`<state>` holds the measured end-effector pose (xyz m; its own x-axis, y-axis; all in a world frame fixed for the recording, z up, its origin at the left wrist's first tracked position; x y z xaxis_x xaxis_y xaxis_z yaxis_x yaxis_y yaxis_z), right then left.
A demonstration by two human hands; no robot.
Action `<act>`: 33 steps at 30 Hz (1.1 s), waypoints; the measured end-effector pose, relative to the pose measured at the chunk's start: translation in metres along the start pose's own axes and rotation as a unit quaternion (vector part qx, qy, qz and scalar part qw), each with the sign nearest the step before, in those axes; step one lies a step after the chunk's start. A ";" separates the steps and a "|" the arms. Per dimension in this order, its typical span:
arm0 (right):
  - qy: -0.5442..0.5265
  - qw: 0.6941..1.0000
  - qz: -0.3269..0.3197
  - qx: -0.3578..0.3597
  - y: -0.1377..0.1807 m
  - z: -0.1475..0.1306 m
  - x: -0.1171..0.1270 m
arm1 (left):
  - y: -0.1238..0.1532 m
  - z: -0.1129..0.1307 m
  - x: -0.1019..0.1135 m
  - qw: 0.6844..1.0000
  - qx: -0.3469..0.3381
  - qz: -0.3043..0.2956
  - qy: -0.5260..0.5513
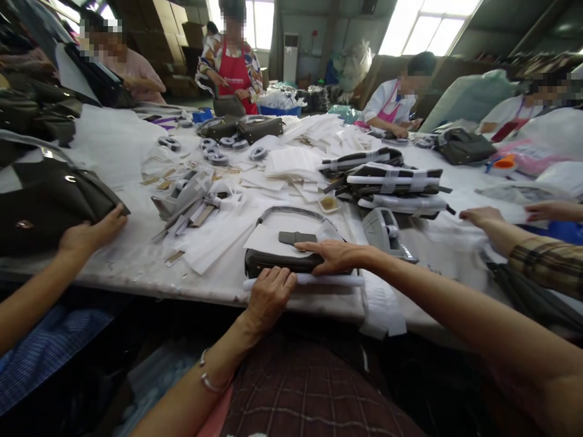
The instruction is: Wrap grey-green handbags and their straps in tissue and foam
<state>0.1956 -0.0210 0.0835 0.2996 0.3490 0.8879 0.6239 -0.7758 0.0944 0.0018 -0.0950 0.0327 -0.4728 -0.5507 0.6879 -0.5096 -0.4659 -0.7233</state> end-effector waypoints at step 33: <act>0.172 0.956 0.232 0.053 0.053 0.028 -0.060 | -0.019 -0.017 -0.047 0.992 -0.015 -0.126 0.028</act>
<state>0.2311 -0.0681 0.0224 0.3179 -0.2281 0.9203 0.5558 -0.7415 -0.3758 0.0219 -0.0483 0.0148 -0.3662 -0.3804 0.8492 -0.6377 -0.5620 -0.5267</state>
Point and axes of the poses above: each hand's wrist, its own y-axis away from the middle knuckle, its own x-axis out of the back of the hand, z = x × y, the point moved 3 cm from there along -y, towards the middle knuckle, and after that the axes turned 12 degrees about z, right-handed, at the moved point
